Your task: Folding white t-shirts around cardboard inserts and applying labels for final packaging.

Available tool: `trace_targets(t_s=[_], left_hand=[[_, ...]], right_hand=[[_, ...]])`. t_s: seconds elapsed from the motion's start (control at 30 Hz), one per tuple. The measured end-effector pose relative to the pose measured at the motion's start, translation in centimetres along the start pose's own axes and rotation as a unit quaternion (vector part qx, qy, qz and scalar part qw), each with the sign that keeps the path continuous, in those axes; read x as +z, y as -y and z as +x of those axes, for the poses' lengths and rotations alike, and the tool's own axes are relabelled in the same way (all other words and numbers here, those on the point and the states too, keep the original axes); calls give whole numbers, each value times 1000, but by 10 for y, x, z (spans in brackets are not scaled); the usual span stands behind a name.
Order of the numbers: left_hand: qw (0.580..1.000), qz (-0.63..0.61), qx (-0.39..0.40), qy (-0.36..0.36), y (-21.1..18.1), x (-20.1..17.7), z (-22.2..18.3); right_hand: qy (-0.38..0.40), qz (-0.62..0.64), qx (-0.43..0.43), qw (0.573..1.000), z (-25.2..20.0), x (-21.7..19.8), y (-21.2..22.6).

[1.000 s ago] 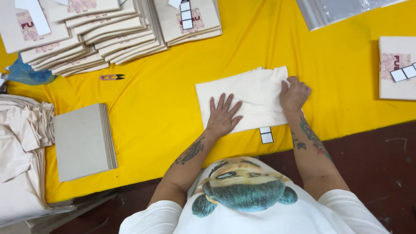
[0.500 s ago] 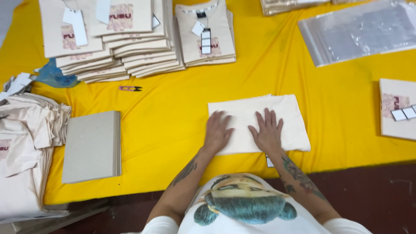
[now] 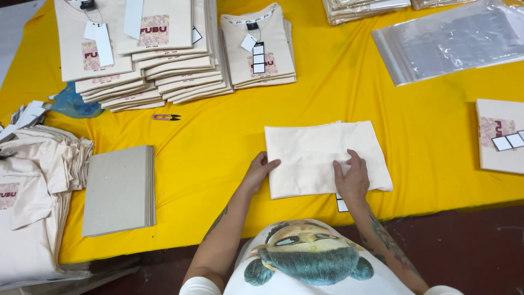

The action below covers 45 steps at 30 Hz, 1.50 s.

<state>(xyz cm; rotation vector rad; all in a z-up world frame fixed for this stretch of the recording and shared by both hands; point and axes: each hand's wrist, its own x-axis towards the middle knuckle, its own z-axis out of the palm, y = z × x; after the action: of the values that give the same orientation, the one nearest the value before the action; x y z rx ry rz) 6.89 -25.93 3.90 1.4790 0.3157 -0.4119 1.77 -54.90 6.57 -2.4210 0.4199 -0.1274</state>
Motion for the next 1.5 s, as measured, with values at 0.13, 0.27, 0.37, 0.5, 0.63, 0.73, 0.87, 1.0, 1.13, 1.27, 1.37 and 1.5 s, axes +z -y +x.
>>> trace_targets(t_s=[0.13, 0.27, 0.37, 0.5, 0.63, 0.73, 0.87, 1.0, 1.13, 1.27, 1.37, 1.5], left_hand=[[973, -160, -106, 131, -8, 16, 0], [979, 28, -3, 204, -97, 32, 9], [883, 290, 196, 314, -205, 52, -50], [622, 552, 440, 338, -245, 50, -112], [507, 621, 538, 260, -170, -20, -86], [474, 669, 529, 219, -82, -88, -63], [688, 683, 231, 84, -8, -124, -73], [979, 188, -50, -65, 67, -111, -74], [988, 80, -88, -99, 62, -85, -77], [989, 40, -88, -111, 55, -87, -86], [985, 53, -82, -141, 54, -120, -84], [892, 396, -82, -201, 36, -158, -79]], right_hand=[[24, 1, 44, 999, 13, 18, -41], [44, 290, 223, 930, 53, 36, -64], [57, 585, 266, 764, 59, 2, -38], [55, 738, 216, 637, 31, -47, -4], [42, 803, 156, 574, 21, -33, -32], [102, 652, 294, 691, 13, 7, -94], [90, 406, 180, 891, 8, 13, -78], [97, 269, 131, 949, 16, 10, -80], [63, 130, 47, 988, -11, -16, -23], [87, -101, -115, 984, -32, 16, -32], [89, -150, -216, 961, -47, 37, -28], [95, -77, -217, 969, -50, 41, -14]])
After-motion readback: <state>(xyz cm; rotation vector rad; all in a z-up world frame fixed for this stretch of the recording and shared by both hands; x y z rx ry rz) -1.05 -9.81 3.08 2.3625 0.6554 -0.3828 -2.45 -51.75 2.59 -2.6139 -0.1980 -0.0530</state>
